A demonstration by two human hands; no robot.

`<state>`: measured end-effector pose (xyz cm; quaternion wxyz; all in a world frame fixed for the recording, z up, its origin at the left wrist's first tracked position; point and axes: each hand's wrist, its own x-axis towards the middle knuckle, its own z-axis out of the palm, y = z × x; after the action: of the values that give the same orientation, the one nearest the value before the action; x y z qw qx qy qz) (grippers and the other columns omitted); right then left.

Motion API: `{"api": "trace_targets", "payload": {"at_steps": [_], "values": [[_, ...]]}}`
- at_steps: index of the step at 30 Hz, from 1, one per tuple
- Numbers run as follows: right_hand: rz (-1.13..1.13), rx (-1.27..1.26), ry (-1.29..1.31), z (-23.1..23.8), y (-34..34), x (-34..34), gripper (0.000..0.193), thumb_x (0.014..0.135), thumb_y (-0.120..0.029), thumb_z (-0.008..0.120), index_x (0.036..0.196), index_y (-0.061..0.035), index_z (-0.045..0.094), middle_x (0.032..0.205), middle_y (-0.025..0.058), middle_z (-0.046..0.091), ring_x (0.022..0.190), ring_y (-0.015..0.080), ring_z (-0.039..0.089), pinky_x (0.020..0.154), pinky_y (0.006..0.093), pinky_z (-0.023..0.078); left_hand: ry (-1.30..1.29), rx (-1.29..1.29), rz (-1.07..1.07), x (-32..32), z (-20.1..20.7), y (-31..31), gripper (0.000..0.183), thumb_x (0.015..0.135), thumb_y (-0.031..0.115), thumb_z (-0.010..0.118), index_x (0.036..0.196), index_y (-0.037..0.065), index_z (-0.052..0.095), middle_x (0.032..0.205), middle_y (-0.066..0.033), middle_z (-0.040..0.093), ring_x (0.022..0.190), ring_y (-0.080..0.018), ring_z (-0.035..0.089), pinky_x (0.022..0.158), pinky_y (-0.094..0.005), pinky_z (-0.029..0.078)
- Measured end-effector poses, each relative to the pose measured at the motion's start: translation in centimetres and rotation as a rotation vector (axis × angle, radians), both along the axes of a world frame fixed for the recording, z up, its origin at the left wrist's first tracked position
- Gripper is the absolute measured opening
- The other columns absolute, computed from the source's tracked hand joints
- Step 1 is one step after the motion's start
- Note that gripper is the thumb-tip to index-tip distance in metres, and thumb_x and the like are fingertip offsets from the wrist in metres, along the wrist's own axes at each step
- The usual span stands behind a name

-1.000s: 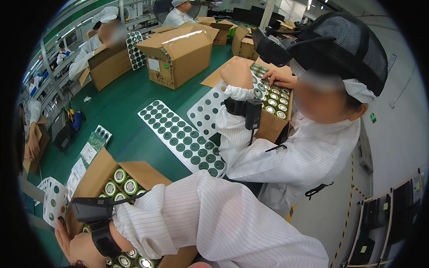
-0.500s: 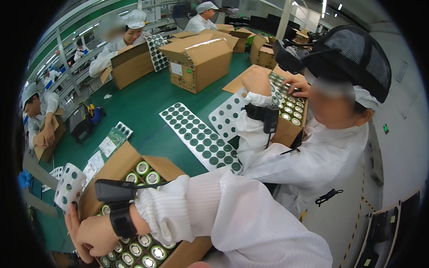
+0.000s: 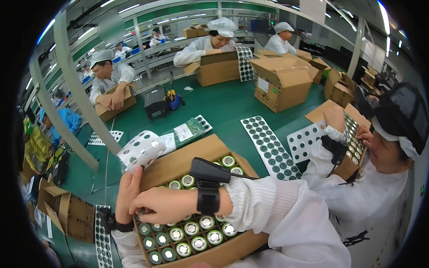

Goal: Placing circular insulation stickers onto the terminals of cylindrical battery cells arranged in a grid inside a box.

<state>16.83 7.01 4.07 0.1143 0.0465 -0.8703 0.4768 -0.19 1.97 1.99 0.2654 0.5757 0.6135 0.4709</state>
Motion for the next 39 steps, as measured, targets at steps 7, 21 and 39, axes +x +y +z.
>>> {"api": "trace_targets", "payload": {"at_steps": [7, 21, 39], "values": [[0.013, 0.006, 0.010, -0.4, 0.1, -0.5, 0.031, 0.090, -0.014, 0.060, 0.119, -0.0023, 0.058, 0.103, 0.0107, 0.064, 0.089, 0.0242, 0.062, 0.081, 0.0359, 0.050, 0.047, 0.142, -0.103, -1.4, -1.5, 0.9, 0.034, 0.102, 0.019, 0.043, 0.126, -0.003, 0.052, 0.121, -0.0164, 0.060, 0.110, -0.0256, 0.057, 0.096, -0.0331, 0.041], [0.006, 0.115, 0.002, -0.2, 0.0, 0.0, 0.031, 0.091, -0.016, 0.059, 0.120, -0.0034, 0.058, 0.113, 0.0121, 0.062, 0.102, 0.0303, 0.059, 0.089, 0.0390, 0.047, 0.077, 0.175, -0.148, -0.9, -1.3, 1.3, 0.033, 0.101, 0.018, 0.044, 0.125, -0.003, 0.053, 0.120, -0.0191, 0.059, 0.111, -0.0309, 0.056, 0.096, -0.0350, 0.040], [0.018, 0.156, 0.025, -0.1, 0.0, -0.7, 0.028, 0.091, -0.017, 0.060, 0.116, -0.0031, 0.060, 0.107, 0.0144, 0.063, 0.101, 0.0310, 0.060, 0.088, 0.0400, 0.048, 0.131, 0.307, -0.170, -1.6, -2.3, 2.1, 0.036, 0.100, 0.025, 0.044, 0.116, -0.004, 0.057, 0.103, -0.0228, 0.059, 0.094, -0.0382, 0.053, 0.087, -0.0433, 0.041]]}}
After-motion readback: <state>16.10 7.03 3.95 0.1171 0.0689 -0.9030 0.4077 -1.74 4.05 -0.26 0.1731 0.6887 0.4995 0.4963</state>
